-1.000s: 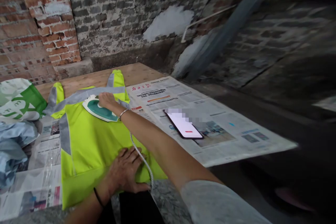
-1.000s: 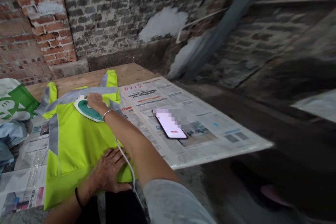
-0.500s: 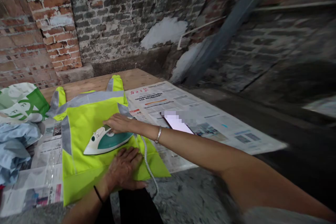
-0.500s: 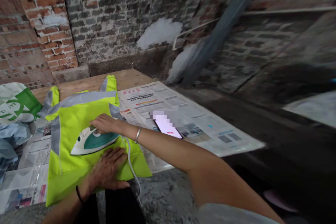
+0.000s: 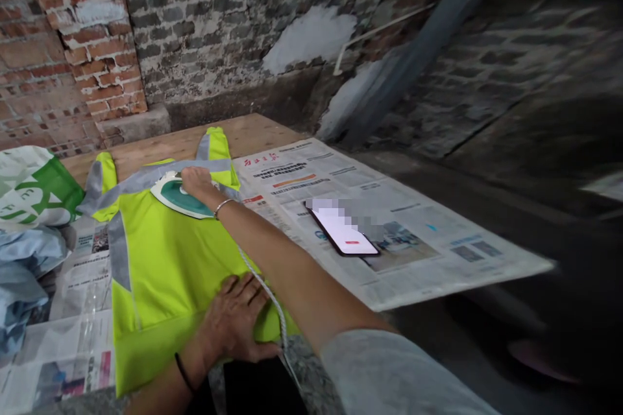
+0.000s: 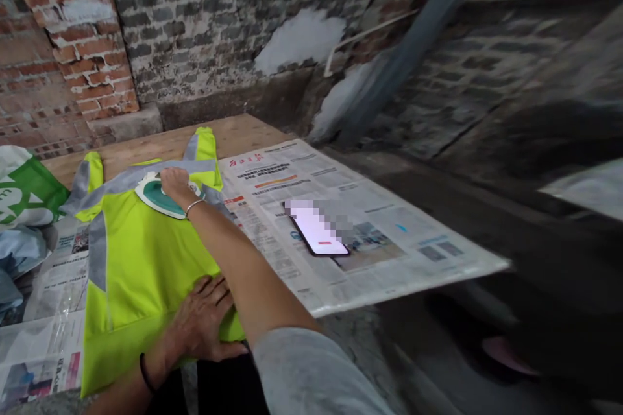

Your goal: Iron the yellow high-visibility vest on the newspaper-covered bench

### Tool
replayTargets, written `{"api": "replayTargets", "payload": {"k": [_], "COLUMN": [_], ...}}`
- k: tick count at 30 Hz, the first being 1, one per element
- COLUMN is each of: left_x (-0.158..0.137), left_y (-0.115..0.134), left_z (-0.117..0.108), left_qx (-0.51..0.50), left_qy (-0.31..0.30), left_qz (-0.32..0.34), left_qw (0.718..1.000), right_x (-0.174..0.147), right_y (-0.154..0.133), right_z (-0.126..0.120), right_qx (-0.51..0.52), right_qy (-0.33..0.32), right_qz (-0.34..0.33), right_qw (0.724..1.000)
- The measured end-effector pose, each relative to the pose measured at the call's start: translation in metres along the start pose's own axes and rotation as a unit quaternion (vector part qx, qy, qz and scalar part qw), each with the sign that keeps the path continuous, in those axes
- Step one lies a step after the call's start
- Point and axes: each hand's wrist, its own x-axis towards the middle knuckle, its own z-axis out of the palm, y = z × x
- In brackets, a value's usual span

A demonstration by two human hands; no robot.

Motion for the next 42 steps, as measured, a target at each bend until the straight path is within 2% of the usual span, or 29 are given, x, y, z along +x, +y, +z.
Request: {"api": "replayTargets", "payload": {"k": [4, 9, 12, 16, 20, 23, 25, 30, 36, 39, 42], "left_x": [0.001, -0.001, -0.002, -0.001, -0.002, -0.002, -0.003, -0.003, -0.003, -0.003, -0.003], "left_y": [-0.001, -0.001, -0.002, -0.004, -0.003, -0.002, -0.001, 0.000, 0.003, 0.003, 0.003], "left_z": [0.000, -0.002, 0.000, 0.001, 0.000, -0.001, 0.000, 0.000, 0.001, 0.001, 0.000], "left_qx": [0.006, -0.005, -0.005, 0.005, -0.002, -0.009, -0.010, -0.008, 0.009, 0.013, 0.010], "left_qy": [0.004, 0.007, 0.012, 0.000, -0.010, -0.008, -0.004, 0.009, 0.008, -0.001, 0.000], "left_qz": [-0.001, -0.004, -0.003, -0.006, -0.005, -0.006, -0.007, -0.005, -0.006, -0.004, -0.004], "left_qw": [1.000, 1.000, 1.000, 1.000, 1.000, 1.000, 1.000, 1.000, 1.000, 1.000, 1.000], "right_x": [-0.002, -0.029, -0.057, -0.100, -0.132, -0.135, -0.126, -0.071, -0.012, -0.003, -0.008], "right_y": [-0.006, -0.003, 0.001, 0.009, 0.015, 0.017, 0.016, 0.012, 0.010, 0.006, 0.004], "right_z": [-0.003, -0.009, -0.015, -0.023, -0.024, -0.021, -0.017, -0.007, -0.004, -0.004, -0.007], "right_qx": [-0.004, -0.011, -0.010, -0.009, -0.020, -0.036, -0.042, -0.037, -0.017, -0.009, -0.009], "right_qy": [-0.009, -0.041, -0.075, -0.117, -0.146, -0.125, -0.098, -0.046, 0.005, 0.002, -0.019], "right_qz": [0.009, -0.033, -0.111, -0.234, -0.283, -0.260, -0.232, -0.143, -0.048, -0.011, -0.005], "right_qw": [1.000, 0.999, 0.991, 0.965, 0.948, 0.957, 0.967, 0.988, 0.999, 1.000, 1.000]}}
